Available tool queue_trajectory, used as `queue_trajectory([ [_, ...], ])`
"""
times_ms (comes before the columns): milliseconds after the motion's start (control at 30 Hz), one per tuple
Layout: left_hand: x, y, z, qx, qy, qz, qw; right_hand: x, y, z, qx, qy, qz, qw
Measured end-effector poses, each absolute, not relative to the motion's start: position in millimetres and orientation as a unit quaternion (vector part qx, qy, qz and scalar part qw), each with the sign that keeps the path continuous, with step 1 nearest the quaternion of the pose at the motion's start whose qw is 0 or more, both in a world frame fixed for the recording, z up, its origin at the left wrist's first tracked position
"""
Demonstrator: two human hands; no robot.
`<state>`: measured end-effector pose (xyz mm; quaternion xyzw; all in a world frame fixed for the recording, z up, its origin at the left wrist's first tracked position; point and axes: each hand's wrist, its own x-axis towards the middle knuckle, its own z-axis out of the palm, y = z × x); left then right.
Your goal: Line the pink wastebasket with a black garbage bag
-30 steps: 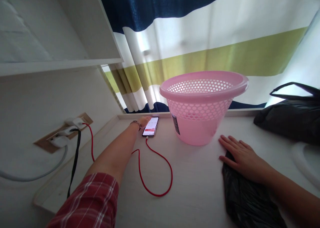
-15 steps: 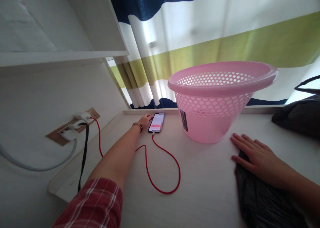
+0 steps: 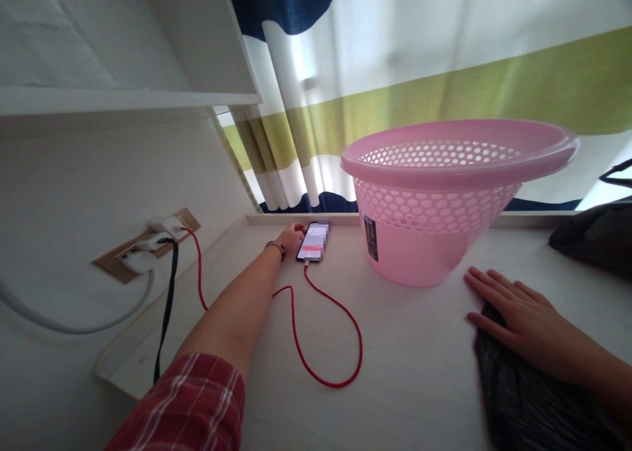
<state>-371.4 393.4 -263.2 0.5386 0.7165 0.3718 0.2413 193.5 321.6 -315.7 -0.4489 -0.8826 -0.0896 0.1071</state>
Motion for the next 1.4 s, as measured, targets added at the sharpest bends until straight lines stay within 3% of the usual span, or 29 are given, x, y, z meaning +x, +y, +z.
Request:
queue_trajectory([
  [500, -373.8, 398.5, -270.2, 0.525, 0.683, 0.416, 0.291, 194.5, 322.9, -317.8, -0.454, -0.879, -0.086, 0.115],
  [767, -348.3, 383.9, -251.5, 0.476, 0.694, 0.462, 0.278, 194.0, 320.8, -314.6, -0.459, -0.876, -0.081, 0.122],
  [967, -306.4, 338.8, -218.4, 0.443, 0.705, 0.507, 0.223, 192.7, 317.9, -308.8, -0.465, -0.873, -0.055, 0.134],
  [1100, -217.7, 258.7, -184.7, 0.548, 0.626, 0.541, 0.125, 190.8, 311.2, -299.8, -0.481, -0.867, -0.027, 0.124],
  [1167, -153.6, 204.2, -167.1, 0.704, 0.533, 0.451, 0.134, 189.9, 305.7, -292.7, -0.485, -0.867, -0.014, 0.116],
  [1233, -89.1, 151.7, -155.5, 0.851, 0.414, 0.288, 0.148, 189.8, 299.9, -285.8, -0.494, -0.863, -0.009, 0.109],
  [1400, 27.4, 96.9, -179.4, 0.940, 0.304, 0.115, 0.102, 192.1, 286.9, -276.9, -0.500, -0.859, -0.012, 0.107],
])
